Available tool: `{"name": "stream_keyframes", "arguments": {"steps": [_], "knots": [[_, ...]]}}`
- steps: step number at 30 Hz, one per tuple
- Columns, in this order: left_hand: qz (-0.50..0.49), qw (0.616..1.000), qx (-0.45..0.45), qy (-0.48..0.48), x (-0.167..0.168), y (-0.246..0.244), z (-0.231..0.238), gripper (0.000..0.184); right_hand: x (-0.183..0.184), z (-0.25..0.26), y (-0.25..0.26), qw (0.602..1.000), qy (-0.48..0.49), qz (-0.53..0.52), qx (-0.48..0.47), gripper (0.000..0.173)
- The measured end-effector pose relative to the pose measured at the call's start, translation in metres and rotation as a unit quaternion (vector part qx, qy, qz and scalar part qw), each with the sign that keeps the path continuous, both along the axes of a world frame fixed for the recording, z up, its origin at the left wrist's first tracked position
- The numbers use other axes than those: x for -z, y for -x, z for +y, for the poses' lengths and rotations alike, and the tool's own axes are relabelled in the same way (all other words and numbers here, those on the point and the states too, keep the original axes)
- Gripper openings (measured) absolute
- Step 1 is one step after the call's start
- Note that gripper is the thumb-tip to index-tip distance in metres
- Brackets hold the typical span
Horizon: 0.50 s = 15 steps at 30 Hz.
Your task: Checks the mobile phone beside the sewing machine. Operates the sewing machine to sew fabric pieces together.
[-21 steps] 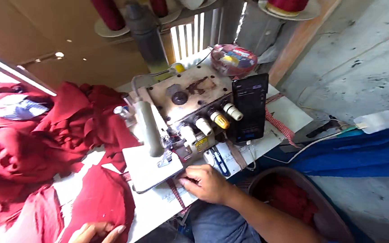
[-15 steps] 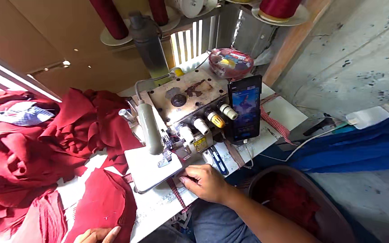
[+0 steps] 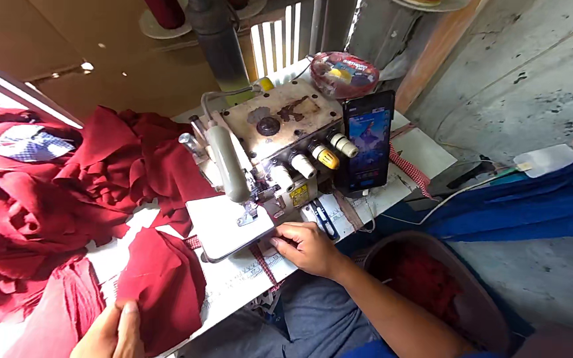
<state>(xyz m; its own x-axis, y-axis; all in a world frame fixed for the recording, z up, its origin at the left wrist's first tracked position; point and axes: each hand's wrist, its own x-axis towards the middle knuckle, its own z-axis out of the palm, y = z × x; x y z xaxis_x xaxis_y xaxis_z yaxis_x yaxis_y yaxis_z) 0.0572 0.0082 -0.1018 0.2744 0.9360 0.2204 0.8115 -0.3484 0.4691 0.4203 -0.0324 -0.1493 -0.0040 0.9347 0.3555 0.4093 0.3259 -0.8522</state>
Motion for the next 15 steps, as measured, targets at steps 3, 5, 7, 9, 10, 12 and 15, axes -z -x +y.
{"name": "stream_keyframes", "arguments": {"steps": [3, 5, 7, 9, 10, 12, 15], "knots": [[0.004, 0.998, -0.022, -0.061, -0.001, -0.008, 0.012, 0.049, 0.002, -0.002, 0.001, 0.999, -0.011, -0.019, 0.024, 0.024], [-0.024, 0.995, 0.005, -0.097, -0.007, -0.006, 0.019, 0.056, 0.004, 0.0, 0.0, 0.999, -0.014, -0.024, 0.025, 0.023], [-0.057, 0.99, 0.034, -0.124, -0.017, -0.004, 0.022, 0.038, 0.005, 0.0, -0.001, 1.0, -0.017, -0.017, 0.011, 0.023], [-0.085, 0.984, 0.057, -0.143, -0.027, -0.005, 0.019, 0.022, 0.0, -0.004, 0.001, 1.0, -0.023, 0.005, -0.01, 0.024], [-0.096, 0.982, 0.068, -0.149, -0.031, -0.008, 0.017, 0.018, -0.005, -0.007, 0.005, 0.999, -0.024, 0.015, -0.023, 0.024], [-0.1, 0.979, 0.082, -0.159, -0.035, -0.013, 0.009, 0.015, -0.018, -0.016, 0.022, 0.995, -0.004, 0.062, -0.079, 0.027], [-0.081, 0.981, 0.09, -0.154, -0.028, -0.024, -0.012, 0.014, -0.026, -0.028, 0.063, 0.919, 0.181, 0.242, -0.255, 0.044]]}}
